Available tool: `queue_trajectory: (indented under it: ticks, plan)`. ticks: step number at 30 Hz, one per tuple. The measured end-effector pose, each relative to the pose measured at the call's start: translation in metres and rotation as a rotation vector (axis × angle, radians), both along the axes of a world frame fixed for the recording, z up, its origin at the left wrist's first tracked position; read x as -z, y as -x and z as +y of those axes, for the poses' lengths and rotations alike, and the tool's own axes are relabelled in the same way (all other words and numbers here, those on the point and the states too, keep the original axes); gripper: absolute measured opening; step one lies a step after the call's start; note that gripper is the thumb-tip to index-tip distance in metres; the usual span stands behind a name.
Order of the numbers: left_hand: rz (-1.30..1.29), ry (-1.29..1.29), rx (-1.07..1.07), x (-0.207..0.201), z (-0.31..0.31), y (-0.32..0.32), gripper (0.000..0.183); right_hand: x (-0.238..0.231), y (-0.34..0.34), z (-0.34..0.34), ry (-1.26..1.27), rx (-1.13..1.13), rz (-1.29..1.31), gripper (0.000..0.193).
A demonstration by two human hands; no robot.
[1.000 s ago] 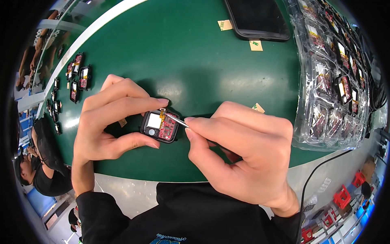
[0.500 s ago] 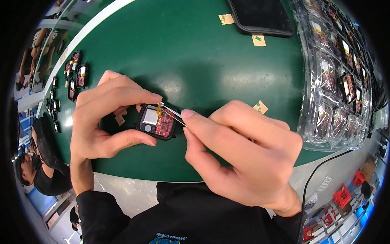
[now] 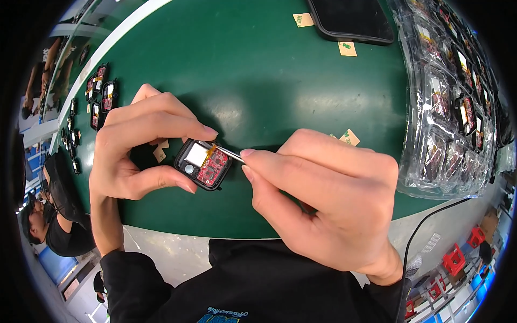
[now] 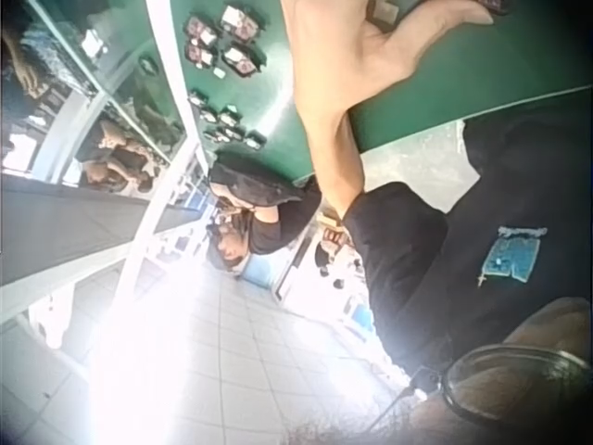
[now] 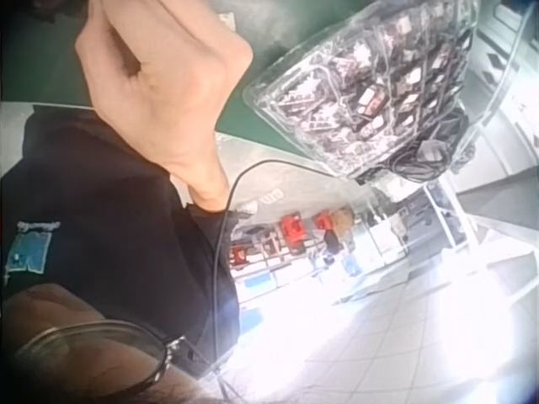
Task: Assembling or repairing small electronic components, specifically a rectangular device with a battery and circuit board, using tweezers on a production line.
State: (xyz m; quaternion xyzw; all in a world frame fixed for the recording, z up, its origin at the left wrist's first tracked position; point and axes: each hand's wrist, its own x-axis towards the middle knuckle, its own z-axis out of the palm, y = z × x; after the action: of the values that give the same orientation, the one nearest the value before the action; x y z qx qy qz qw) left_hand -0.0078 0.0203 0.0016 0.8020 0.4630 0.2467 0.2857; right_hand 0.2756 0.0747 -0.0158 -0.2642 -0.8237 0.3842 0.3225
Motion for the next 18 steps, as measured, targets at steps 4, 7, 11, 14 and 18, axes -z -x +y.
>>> queue_trajectory:
  ticks: [4, 7, 11, 14, 18]
  plan:
    - [0.008, 0.009, 0.001, -0.0007, -0.0006, -0.0011, 0.066, 0.0015, 0.0009, 0.0017, 0.004, -0.015, -0.003, 0.025]
    - [0.017, 0.007, -0.004, -0.0029, -0.0001, -0.0029, 0.064, 0.0009, 0.0013, 0.0013, 0.002, -0.019, 0.011, 0.025]
    - [0.052, -0.030, 0.021, -0.0055, -0.0019, -0.0036, 0.061, -0.0013, 0.0015, -0.0033, 0.011, 0.005, -0.004, 0.026]
    - [0.065, -0.032, 0.016, -0.0063, -0.0042, -0.0046, 0.061, -0.0009, -0.0003, -0.0051, 0.021, 0.015, -0.002, 0.026]
    - [0.054, -0.022, 0.000, -0.0051, -0.0051, -0.0046, 0.059, 0.0012, 0.0008, -0.0071, -0.002, -0.004, -0.001, 0.025]
